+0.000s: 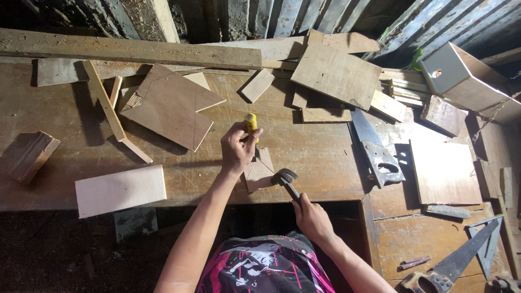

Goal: The person uses a chisel and hammer to carve a triangular pattern into a small wooden block. They repeatedly strike the chisel along marked lines to deepen the grooves. The person then uses a hand saw to cut along the carved lines on the wood.

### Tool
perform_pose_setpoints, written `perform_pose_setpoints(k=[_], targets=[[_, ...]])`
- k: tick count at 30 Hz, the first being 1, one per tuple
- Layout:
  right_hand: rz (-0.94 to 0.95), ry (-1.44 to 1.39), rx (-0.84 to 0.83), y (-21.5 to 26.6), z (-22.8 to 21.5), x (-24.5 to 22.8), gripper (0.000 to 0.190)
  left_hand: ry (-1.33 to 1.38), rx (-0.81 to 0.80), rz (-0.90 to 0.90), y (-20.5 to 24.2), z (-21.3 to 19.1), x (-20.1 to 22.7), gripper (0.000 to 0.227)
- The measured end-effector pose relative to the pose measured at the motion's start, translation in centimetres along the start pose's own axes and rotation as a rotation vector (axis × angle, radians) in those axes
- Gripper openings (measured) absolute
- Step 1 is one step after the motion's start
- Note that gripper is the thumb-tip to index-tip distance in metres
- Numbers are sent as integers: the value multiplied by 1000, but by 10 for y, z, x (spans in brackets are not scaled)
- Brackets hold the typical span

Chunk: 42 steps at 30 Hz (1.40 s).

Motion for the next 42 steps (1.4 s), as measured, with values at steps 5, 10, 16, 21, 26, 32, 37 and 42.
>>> perform_pose_setpoints(k=[5,10,16,21,26,32,37,42], targets=[[109,-198,81,-9,-33,-8,25,-34,8,132,1,1,12,29],[-223,-61,404,-27,-127,-47,17,12,-68,-16,2,-6,37,31],[-308,-100,438,-63,-205,-110,19,-64,-20,64,2,-3,50,24],[-164,202,2,-74,-206,-148,25,4,-54,-39,9,-5,48,25],[-370,195,268,-68,-254,-176,22,-29,-59,-17,8,-9,45,23],[-635,385,523,-74,-225,-180,28,-52,-101,-10,4,-6,46,25],[-347,271,16,-71,-232,-135,24,-61,-137,8,7,-1,50,23],[-606,168,554,-63,-258,-138,30,-5,-158,-29,10,-2,51,26]])
Point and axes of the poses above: each hand's wrist, its own y-axis away from the middle knuckle, its own z-axis out of the palm, x = y × z, the point moved 2 cm from there along -y, towards the middle knuckle, and after that the axes turned 11 degrees about -z, right-handed, at the moved point
